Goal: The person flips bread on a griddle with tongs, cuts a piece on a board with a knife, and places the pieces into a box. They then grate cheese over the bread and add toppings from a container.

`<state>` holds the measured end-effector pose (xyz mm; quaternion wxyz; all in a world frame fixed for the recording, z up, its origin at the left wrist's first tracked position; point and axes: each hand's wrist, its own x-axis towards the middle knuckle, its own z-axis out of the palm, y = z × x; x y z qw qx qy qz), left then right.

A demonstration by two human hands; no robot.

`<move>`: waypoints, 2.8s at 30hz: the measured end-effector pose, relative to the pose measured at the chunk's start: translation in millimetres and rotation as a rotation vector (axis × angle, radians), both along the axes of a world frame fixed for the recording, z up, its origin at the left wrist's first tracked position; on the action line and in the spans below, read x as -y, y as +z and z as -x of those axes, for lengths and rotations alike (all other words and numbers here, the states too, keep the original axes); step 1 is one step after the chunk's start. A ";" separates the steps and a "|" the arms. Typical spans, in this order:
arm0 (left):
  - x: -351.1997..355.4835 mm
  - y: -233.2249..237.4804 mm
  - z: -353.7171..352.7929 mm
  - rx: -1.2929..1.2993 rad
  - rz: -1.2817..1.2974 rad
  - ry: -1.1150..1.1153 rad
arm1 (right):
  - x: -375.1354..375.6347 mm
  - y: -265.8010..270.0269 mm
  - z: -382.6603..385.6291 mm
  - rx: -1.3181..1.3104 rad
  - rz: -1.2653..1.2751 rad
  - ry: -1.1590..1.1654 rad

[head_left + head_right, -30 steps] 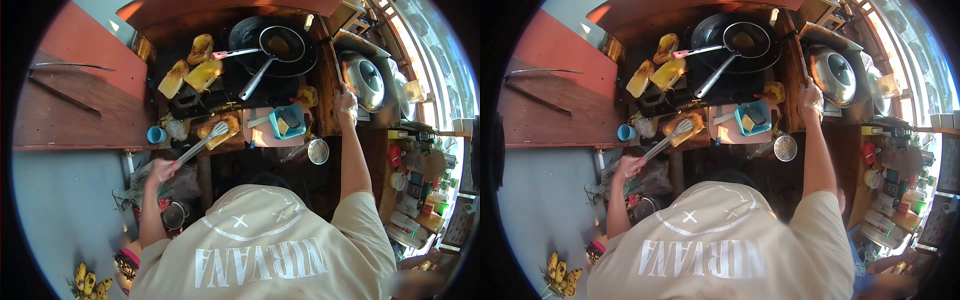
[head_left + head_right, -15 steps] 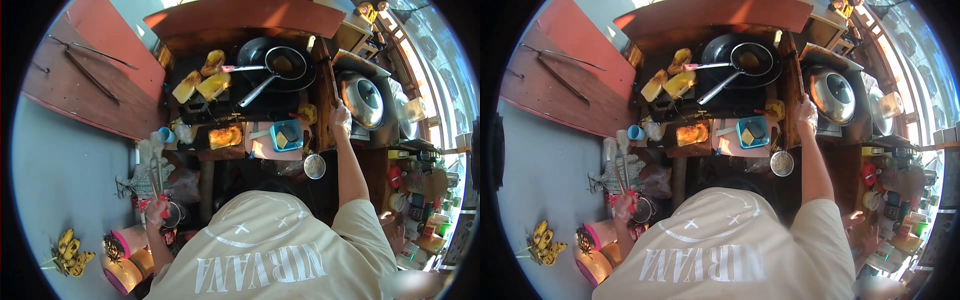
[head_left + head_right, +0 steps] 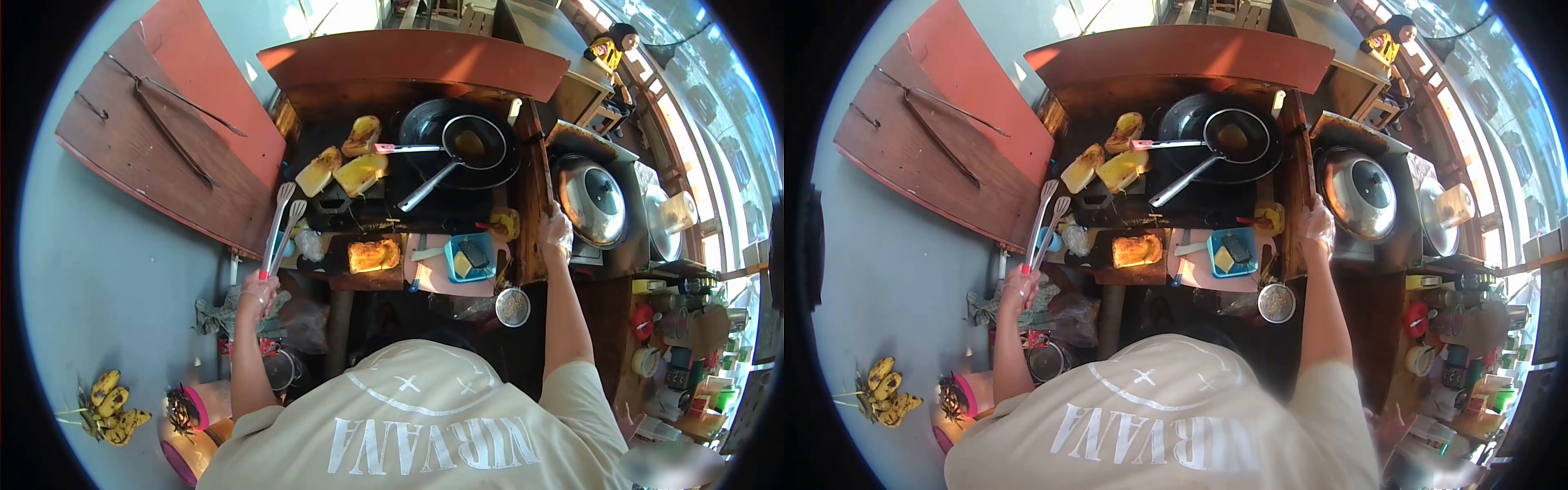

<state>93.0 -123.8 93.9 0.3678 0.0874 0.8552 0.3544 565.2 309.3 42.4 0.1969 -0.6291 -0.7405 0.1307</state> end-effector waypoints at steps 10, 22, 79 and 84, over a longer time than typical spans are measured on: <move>0.9 -40.4 74.2 0.096 -0.039 -0.115 | -2.8 -9.6 5.2 0.032 -0.055 -0.022; 15.5 -41.3 108.1 0.019 0.019 -0.150 | -1.2 4.3 24.4 0.111 0.082 -0.193; -63.3 -16.9 78.8 -1.360 0.284 -0.475 | -10.8 -9.2 8.3 0.098 0.025 -0.082; -113.3 -48.5 66.8 -1.046 -0.106 -0.382 | -9.4 -11.3 7.1 0.062 -0.032 -0.046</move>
